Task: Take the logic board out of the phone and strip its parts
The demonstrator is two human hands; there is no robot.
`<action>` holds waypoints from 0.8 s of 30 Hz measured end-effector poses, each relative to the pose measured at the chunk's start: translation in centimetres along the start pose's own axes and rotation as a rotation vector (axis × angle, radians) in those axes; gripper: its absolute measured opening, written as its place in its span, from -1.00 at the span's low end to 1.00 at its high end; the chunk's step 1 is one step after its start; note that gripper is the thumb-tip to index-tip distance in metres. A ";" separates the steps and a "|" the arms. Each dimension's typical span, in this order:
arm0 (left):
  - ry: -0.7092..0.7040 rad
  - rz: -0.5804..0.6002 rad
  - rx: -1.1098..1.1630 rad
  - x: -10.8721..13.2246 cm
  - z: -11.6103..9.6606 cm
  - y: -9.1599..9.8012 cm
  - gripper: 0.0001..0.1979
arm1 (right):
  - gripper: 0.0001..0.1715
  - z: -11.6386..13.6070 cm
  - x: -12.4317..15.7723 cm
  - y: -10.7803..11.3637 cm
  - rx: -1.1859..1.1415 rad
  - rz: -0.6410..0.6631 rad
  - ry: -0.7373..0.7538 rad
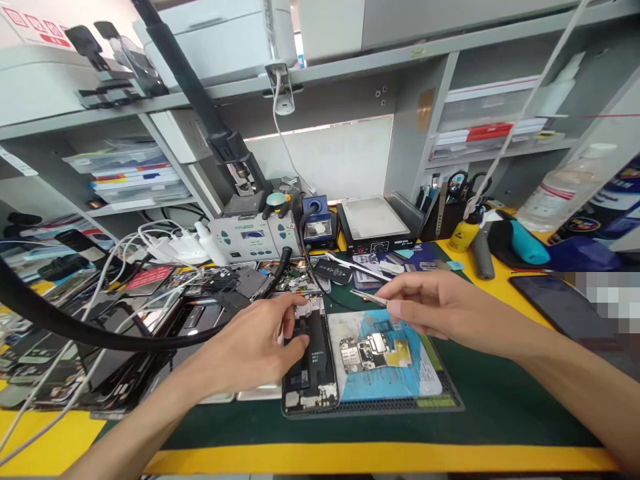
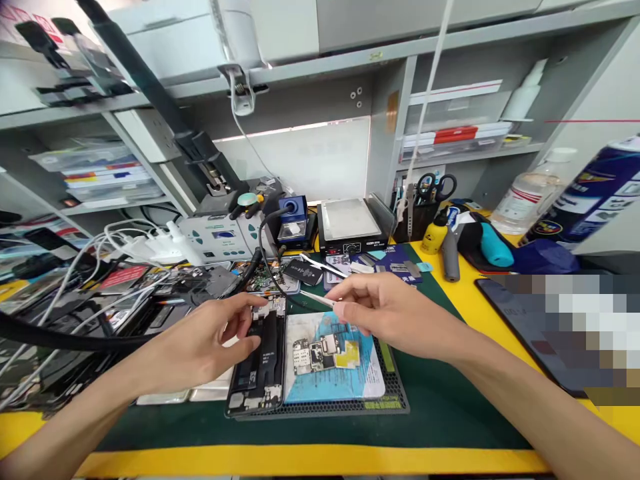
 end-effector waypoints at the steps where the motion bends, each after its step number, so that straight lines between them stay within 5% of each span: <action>1: 0.011 0.019 0.045 -0.3 0.1 -0.2 -0.69 | -0.68 -0.1 0.0 0.0 -0.005 -0.001 -0.008; 7: -0.033 0.164 0.337 0.8 0.4 -0.1 -0.87 | -0.67 0.0 0.4 0.0 -0.058 -0.014 -0.028; 13: -0.175 0.196 0.081 3.7 0.1 0.1 -0.62 | -0.68 0.2 0.4 0.3 -0.016 -0.024 -0.058; 18: -0.289 0.056 -0.055 4.0 -1.4 0.9 -0.49 | -0.71 -0.1 0.3 0.6 0.012 0.062 -0.077; 22: -0.287 -0.208 -0.034 3.1 -3.2 1.5 -0.65 | -0.75 -0.5 0.2 0.9 0.046 0.088 -0.096; 24: -0.293 -0.229 -0.147 2.4 -4.4 0.6 -0.67 | -0.73 -0.6 0.2 1.1 0.055 0.084 -0.103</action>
Point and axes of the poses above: each hand's wrist, its own x-axis away from the middle knuckle, its own y-axis out of the back of the hand, z = x × y, the point moved 4 cm from there along -x, towards the middle knuckle, and after that the axes turned 7 degrees about z, right-handed, at the moved point
